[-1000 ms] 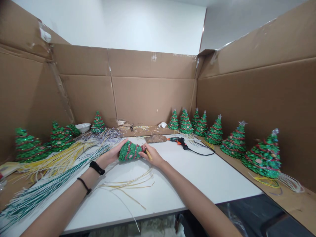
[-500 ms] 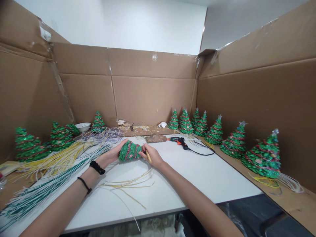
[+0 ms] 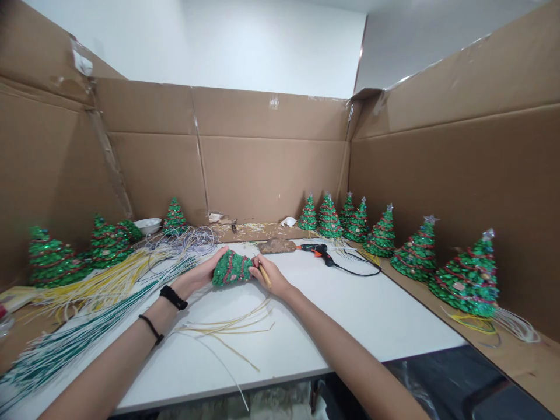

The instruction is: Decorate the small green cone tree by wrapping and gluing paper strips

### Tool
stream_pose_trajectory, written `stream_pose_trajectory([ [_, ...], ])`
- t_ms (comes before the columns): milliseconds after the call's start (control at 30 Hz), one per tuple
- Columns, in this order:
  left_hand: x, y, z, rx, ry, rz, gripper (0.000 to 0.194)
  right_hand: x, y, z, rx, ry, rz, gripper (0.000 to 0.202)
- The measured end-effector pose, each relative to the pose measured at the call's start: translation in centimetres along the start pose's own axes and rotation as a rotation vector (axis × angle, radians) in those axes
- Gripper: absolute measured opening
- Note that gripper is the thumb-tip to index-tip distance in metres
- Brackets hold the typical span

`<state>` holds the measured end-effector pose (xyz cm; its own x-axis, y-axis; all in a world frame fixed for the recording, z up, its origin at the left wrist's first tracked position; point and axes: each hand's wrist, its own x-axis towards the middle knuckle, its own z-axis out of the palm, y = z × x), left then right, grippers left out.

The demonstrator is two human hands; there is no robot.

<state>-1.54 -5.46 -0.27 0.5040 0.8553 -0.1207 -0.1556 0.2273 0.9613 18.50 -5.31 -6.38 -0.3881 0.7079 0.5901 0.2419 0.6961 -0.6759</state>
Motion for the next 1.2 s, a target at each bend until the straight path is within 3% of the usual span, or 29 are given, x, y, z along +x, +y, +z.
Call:
stream_pose_trajectory([
  [133, 0.2, -0.1, -0.2, 0.000, 0.011, 0.037, 0.039, 0.1, -0.3, -0.1, -0.044, 0.052, 0.024, 0.021],
  [300, 0.7, -0.6, -0.7, -0.008, 0.042, 0.075, 0.036, -0.1, -1.9, -0.6, -0.182, 0.326, 0.017, 0.034],
  [400, 0.8, -0.8, -0.7, -0.019, 0.028, 0.071, 0.036, -0.7, -2.9, -0.6, -0.158, 0.236, -0.113, 0.035],
  [533, 0.7, -1.0, -0.7, 0.000, 0.025, 0.040, 0.041, -1.2, -3.1, -0.4, -0.177, 0.054, -0.215, 0.022],
  [900, 0.8, -1.1, -0.5, -0.029, 0.013, 0.083, 0.038, -1.2, -2.5, -0.4, -0.237, 0.021, -0.197, 0.016],
  [1200, 1.2, -1.5, -0.8, 0.020, 0.053, 0.083, 0.044, -1.3, -1.7, 0.5, -0.487, -0.063, -0.290, 0.016],
])
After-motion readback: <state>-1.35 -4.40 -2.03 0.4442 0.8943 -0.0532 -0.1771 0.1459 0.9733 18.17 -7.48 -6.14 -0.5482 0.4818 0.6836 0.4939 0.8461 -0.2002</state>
